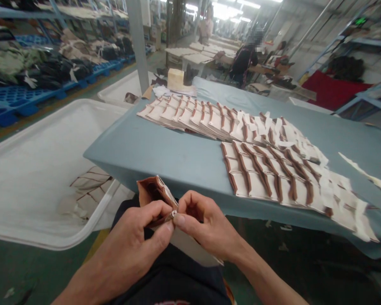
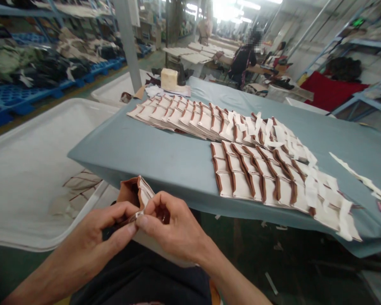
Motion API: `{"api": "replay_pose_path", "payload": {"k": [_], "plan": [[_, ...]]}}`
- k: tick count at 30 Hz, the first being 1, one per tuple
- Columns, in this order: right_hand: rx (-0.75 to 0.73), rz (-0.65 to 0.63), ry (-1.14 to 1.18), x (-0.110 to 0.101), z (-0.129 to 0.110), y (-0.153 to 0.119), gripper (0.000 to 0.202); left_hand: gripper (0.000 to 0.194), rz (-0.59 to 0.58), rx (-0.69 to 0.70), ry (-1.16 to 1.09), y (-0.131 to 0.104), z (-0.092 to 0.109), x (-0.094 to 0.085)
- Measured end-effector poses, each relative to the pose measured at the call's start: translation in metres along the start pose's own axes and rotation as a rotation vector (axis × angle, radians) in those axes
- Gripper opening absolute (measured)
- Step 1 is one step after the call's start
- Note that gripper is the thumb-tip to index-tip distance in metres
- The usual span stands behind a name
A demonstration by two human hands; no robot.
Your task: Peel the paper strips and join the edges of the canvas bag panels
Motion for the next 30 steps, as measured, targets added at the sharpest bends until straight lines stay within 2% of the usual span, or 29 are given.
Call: {"api": "replay_pose_path", "payload": {"k": [5, 8, 11, 15, 18, 21, 25, 30], "plan": [[0.160, -0.174, 0.262, 0.017, 0.039, -0.002, 0.069, 0.029, -0.047, -0.048, -0.075, -0.004, -0.015, 0.007], [0.195, -0.174, 0.296, 0.019, 0.053, -0.006, 0.070, 0.029, -0.053, -0.085, -0.120, -0.007, -0.023, 0.012], [0.201, -0.160, 0.300, 0.020, 0.058, -0.010, 0.070, 0.030, -0.059, -0.133, -0.128, -0.010, -0.028, 0.015], [0.151, -0.121, 0.240, 0.019, 0.047, -0.018, 0.063, 0.032, -0.055, -0.130, -0.138, -0.012, -0.029, 0.015], [0.054, -0.022, -0.037, 0.010, 0.026, -0.023, 0.036, 0.031, -0.022, -0.117, -0.121, -0.015, -0.031, 0.011], [-0.113, 0.027, -0.378, 0.007, -0.002, -0.029, 0.013, 0.031, 0.000, -0.118, -0.078, -0.016, -0.031, 0.009], [-0.264, 0.083, -0.667, 0.007, -0.024, -0.036, 0.014, 0.028, -0.010, -0.091, -0.017, -0.015, -0.023, 0.008], [-0.254, 0.009, -0.604, 0.009, -0.025, -0.035, 0.017, 0.023, -0.037, -0.078, -0.024, -0.012, -0.022, 0.007]]}}
Point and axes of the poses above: each hand's wrist, its own y-axis towards the middle knuckle, its own x-axis out of the palm, z = x × y, the point moved 9 cm from there along y, towards the middle knuckle, and after that the axes turned 2 degrees about -y, right-handed, at the moved point
